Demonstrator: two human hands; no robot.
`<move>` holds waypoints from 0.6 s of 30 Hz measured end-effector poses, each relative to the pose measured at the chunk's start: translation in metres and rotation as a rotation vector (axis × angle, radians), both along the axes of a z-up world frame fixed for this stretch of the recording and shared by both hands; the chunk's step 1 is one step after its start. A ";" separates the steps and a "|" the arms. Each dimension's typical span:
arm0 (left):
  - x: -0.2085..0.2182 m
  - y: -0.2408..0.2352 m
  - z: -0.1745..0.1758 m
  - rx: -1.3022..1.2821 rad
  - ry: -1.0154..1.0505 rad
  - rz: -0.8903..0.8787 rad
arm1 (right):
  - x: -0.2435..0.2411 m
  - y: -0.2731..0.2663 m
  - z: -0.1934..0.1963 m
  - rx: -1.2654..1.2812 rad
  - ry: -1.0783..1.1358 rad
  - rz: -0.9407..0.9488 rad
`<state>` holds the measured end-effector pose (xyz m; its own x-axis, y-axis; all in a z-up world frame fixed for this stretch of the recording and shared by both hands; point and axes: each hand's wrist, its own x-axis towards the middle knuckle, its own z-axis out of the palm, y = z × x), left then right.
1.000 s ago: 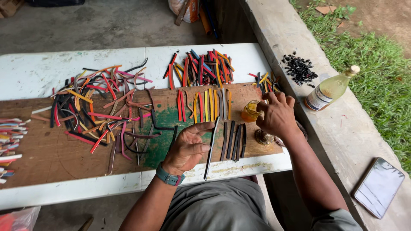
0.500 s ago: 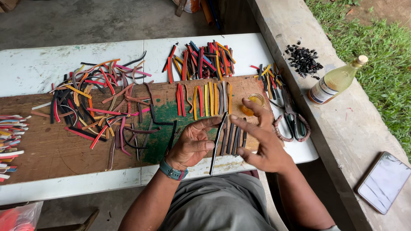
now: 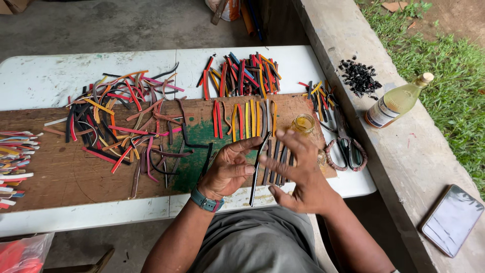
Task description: The person sorts colorful cord strips on a wooden board, picking up individual strips, inspecting them, and placing them into color-matched piles. The person occasionally dips fingers into a small jar of amber liquid while handling the cords.
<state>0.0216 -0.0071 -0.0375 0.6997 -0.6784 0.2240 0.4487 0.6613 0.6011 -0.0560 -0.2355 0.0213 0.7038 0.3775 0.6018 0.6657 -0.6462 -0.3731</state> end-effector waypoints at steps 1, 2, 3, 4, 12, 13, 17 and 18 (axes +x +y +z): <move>0.001 0.001 0.002 0.021 0.000 0.006 | 0.000 0.001 0.002 -0.019 -0.016 0.023; 0.001 0.002 0.003 0.042 0.004 0.015 | 0.000 0.003 0.004 -0.007 -0.025 0.014; 0.001 0.003 0.004 0.027 -0.002 0.024 | 0.000 0.004 0.005 0.005 -0.034 0.004; -0.001 0.003 0.004 0.018 -0.003 0.027 | -0.003 0.006 0.005 0.022 -0.036 -0.011; 0.002 0.006 -0.001 -0.015 0.001 0.000 | -0.011 0.011 -0.001 -0.072 -0.060 -0.034; 0.002 0.006 -0.004 -0.001 0.030 0.001 | -0.014 0.011 -0.004 -0.088 -0.045 -0.047; 0.007 0.003 -0.010 0.003 -0.026 0.141 | -0.026 0.008 -0.010 0.102 0.027 0.099; 0.006 0.004 -0.011 0.016 -0.036 0.159 | -0.026 0.010 -0.013 0.212 0.099 0.093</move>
